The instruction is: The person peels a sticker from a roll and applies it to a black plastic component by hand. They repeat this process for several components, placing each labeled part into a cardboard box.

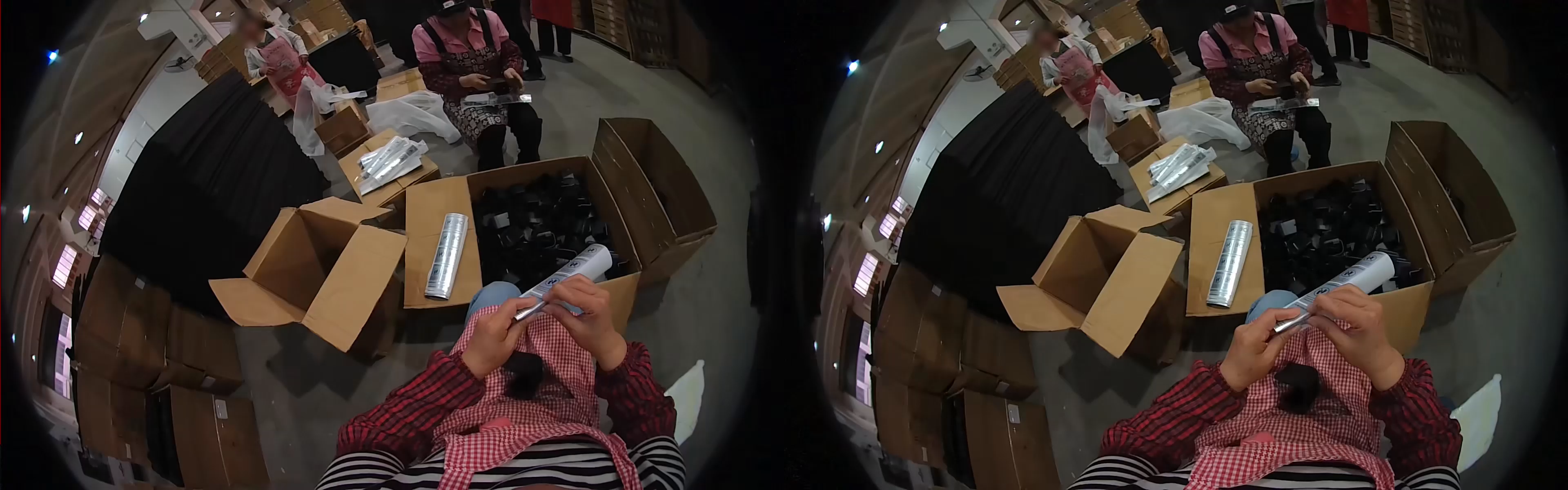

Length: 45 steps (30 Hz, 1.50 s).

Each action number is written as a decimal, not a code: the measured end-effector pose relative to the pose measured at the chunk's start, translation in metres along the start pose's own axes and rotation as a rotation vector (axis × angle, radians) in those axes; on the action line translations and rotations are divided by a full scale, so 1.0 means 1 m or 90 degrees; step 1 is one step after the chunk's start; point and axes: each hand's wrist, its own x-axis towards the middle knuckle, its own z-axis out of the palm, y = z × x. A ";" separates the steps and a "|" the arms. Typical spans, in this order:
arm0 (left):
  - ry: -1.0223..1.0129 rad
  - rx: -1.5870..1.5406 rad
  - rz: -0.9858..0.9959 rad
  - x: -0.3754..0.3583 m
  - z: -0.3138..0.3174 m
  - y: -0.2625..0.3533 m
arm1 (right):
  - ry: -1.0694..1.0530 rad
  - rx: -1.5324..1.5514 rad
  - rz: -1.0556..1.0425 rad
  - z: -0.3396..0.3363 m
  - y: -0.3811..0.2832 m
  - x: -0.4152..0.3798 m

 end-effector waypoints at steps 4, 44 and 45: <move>0.001 0.026 -0.006 0.001 -0.003 0.000 | 0.027 0.014 0.035 0.001 0.000 -0.003; 0.429 -0.022 -0.055 0.384 -0.250 -0.414 | 0.025 0.272 0.448 0.066 0.164 -0.059; 0.444 0.018 -0.130 0.389 -0.279 -0.422 | 0.022 0.276 0.463 0.066 0.166 -0.061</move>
